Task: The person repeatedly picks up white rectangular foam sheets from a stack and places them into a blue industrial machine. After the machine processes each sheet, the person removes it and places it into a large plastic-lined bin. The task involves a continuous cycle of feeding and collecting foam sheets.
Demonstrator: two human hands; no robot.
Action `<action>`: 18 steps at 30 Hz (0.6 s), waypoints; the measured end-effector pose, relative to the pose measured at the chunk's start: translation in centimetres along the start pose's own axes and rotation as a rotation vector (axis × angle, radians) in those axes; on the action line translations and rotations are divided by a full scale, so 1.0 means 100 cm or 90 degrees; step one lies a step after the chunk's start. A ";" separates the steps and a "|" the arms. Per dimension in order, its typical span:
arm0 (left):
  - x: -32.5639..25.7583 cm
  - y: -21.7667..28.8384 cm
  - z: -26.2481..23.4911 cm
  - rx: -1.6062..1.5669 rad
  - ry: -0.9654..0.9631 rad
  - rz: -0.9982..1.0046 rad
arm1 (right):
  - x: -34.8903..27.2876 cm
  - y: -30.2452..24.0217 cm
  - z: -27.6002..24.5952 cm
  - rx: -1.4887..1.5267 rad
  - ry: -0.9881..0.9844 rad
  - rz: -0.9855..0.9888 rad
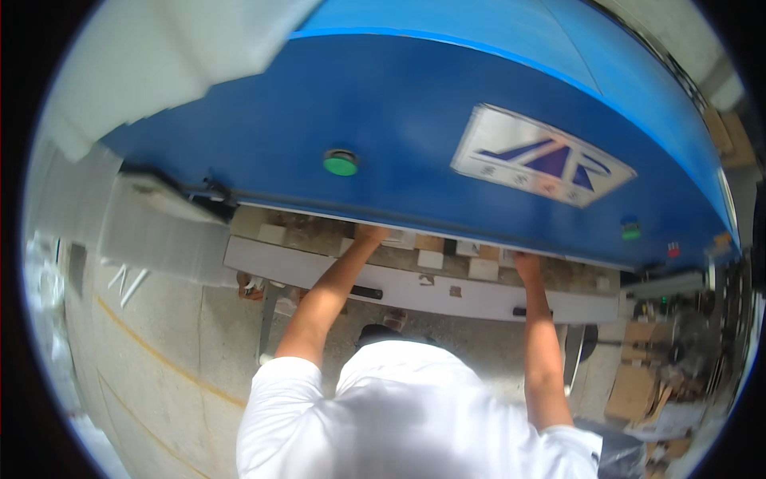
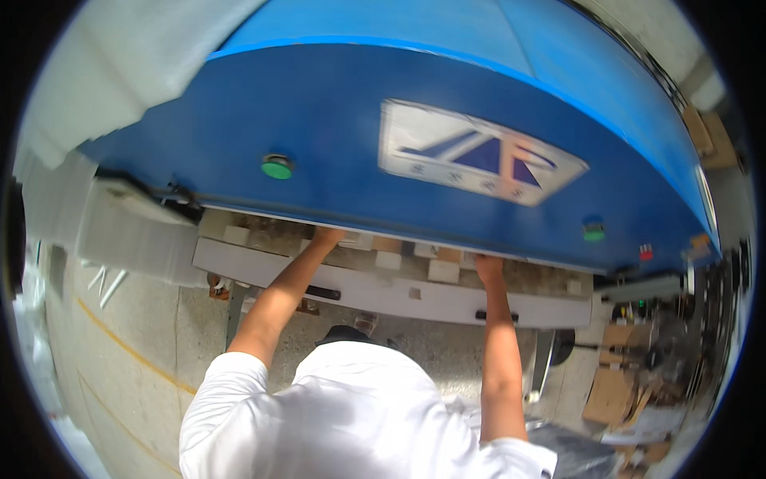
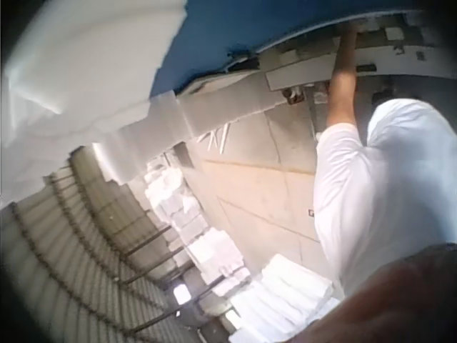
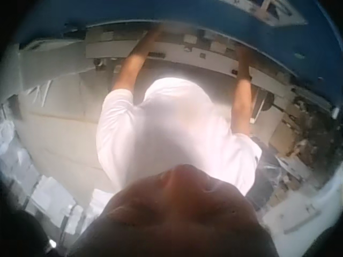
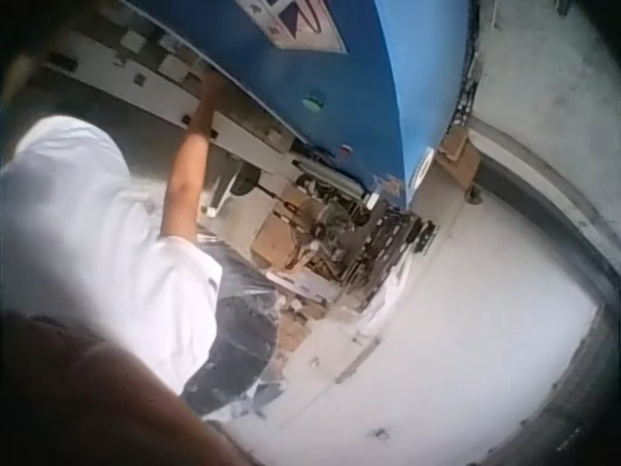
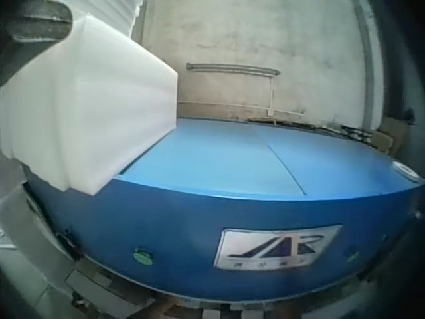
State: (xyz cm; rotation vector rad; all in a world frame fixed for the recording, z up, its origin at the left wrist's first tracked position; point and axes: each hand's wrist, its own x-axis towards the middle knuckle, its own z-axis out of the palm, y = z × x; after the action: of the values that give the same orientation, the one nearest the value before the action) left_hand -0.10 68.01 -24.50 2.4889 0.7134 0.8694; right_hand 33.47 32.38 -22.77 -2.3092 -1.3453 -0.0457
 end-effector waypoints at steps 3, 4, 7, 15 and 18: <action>-0.025 -0.009 -0.016 0.130 -0.007 0.000 | -0.006 -0.044 -0.004 0.085 0.050 0.040; -0.035 0.002 -0.032 0.212 0.052 0.015 | -0.012 -0.061 -0.006 0.115 0.126 0.048; -0.053 0.108 -0.098 0.141 -0.005 0.024 | -0.055 -0.073 -0.038 0.160 0.355 0.127; 0.079 0.194 -0.258 0.285 0.479 0.221 | 0.031 -0.148 -0.246 0.001 0.668 -0.049; 0.124 0.198 -0.263 0.388 0.576 0.207 | 0.073 -0.152 -0.265 -0.039 0.734 -0.095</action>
State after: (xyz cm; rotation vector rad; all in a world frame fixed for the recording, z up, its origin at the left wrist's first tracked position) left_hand -2.52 65.05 10.48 2.6833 0.9574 2.2548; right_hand 29.90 33.84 8.43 -1.6545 -0.8496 -1.2497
